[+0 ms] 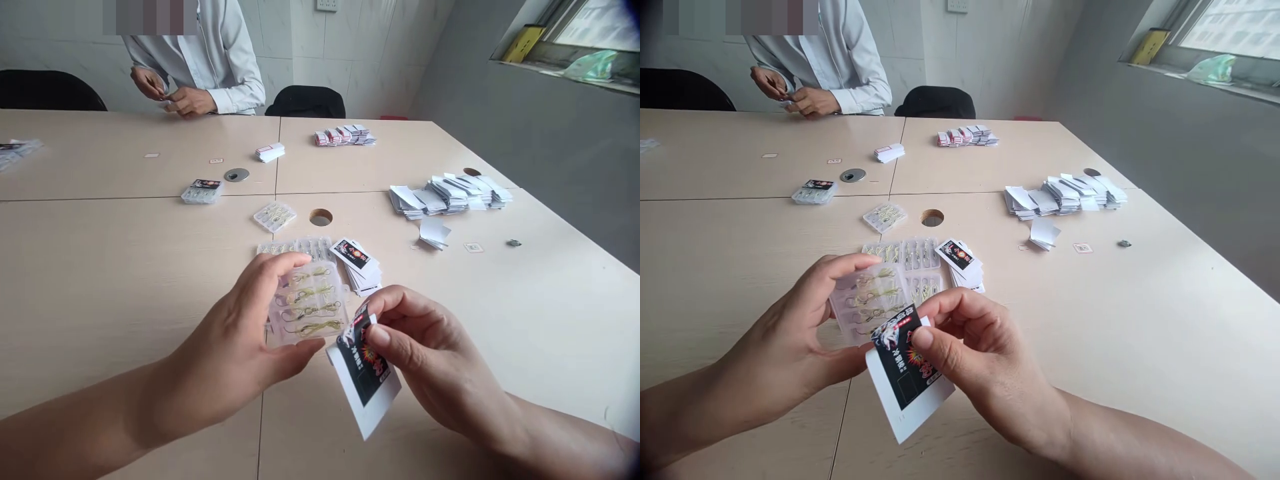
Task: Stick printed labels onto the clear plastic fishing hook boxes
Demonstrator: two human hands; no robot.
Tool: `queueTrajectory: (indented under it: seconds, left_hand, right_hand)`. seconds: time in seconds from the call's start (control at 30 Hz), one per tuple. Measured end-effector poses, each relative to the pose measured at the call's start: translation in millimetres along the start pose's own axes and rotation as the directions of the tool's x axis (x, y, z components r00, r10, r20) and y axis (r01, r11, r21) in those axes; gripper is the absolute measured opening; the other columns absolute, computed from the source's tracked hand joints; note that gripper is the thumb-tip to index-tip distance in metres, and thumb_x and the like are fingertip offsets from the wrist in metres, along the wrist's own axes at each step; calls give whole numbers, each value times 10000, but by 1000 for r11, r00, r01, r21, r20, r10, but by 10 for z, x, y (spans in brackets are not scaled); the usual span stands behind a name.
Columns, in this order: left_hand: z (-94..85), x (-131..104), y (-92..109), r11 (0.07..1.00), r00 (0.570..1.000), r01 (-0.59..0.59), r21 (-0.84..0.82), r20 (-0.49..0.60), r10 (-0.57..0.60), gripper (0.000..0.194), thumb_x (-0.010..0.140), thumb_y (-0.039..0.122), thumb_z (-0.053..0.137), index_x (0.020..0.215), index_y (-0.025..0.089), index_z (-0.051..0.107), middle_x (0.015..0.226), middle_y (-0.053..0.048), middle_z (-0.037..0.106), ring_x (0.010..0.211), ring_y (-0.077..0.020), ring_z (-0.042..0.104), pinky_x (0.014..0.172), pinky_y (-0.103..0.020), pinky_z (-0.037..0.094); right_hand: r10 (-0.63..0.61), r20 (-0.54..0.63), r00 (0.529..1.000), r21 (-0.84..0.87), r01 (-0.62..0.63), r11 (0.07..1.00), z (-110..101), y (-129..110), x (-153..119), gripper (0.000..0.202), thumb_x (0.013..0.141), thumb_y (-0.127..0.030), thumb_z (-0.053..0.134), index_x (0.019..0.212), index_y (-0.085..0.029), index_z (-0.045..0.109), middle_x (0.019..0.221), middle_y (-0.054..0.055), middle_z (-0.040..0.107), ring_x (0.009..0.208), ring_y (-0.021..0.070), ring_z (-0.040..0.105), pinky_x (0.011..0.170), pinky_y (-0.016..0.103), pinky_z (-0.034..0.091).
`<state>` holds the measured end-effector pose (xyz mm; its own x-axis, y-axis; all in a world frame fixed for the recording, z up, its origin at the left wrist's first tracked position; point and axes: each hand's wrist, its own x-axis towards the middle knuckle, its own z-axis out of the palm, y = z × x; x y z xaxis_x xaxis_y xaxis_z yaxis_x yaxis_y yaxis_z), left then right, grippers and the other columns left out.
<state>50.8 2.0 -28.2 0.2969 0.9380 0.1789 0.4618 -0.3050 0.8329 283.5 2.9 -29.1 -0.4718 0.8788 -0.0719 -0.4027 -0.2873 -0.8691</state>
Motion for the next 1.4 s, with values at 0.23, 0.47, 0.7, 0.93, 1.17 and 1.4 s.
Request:
queueTrajectory:
  seconds: [0.23, 0.47, 0.7, 0.93, 1.17, 1.4]
  left_hand:
    - [15, -23, 151, 843, 921, 389, -373, 125, -370, 742, 740, 291, 863, 1375, 464, 520, 1462, -11, 556, 1057, -297, 705, 731, -341, 652]
    - [-94, 10, 218, 662, 853, 520, -540, 371, -368, 584, 884, 353, 753, 1395, 439, 483, 1039, 18, 773, 907, -206, 752, 766, -263, 642]
    - [-222, -22, 192, 664, 874, 433, -609, 463, -145, 449, 981, 255, 617, 1353, 484, 508, 1141, 78, 716, 971, -139, 696, 763, -146, 602]
    - [-286, -93, 96, 509, 813, 533, -676, 575, -87, 497, 985, 400, 579, 1444, 489, 410, 1287, 30, 646, 1062, -219, 664, 820, -308, 646]
    - [-250, -48, 7, 462, 809, 540, -703, 586, -53, 560, 990, 437, 511, 1534, 425, 377, 1376, -18, 620, 1094, -244, 665, 811, -316, 648]
    - [-223, -30, -5, 599, 825, 509, -618, 549, -135, 575, 949, 438, 575, 1498, 475, 405, 1301, 38, 655, 1070, -218, 633, 844, -271, 618]
  right_hand:
    - [86, 17, 996, -71, -85, 994, 21, -42, -63, 63, 902, -248, 763, 887, -204, 720, 800, -22, 676, 720, 52, 619, 660, 129, 514]
    - [88, 19, 996, -63, -87, 994, 45, -67, -80, 62, 907, -241, 759, 884, -203, 716, 783, -27, 668, 706, 44, 612, 643, 117, 497]
    - [127, 18, 992, -94, -125, 988, 41, -73, -72, 81, 909, -270, 757, 896, -203, 713, 806, -31, 663, 716, 38, 606, 653, 104, 505]
    - [174, 23, 984, -157, -169, 973, 47, -59, -55, 134, 920, -315, 742, 916, -193, 685, 802, -30, 676, 714, 36, 609, 653, 96, 506]
    - [135, 11, 991, -272, -127, 954, 61, -69, -67, 152, 954, -350, 685, 923, -211, 630, 832, -23, 644, 725, 74, 581, 663, 166, 522]
    - [-127, -39, 991, -460, 95, 883, 45, -49, -97, 31, 979, -265, 642, 980, -278, 614, 925, -24, 620, 783, 96, 587, 688, 187, 529]
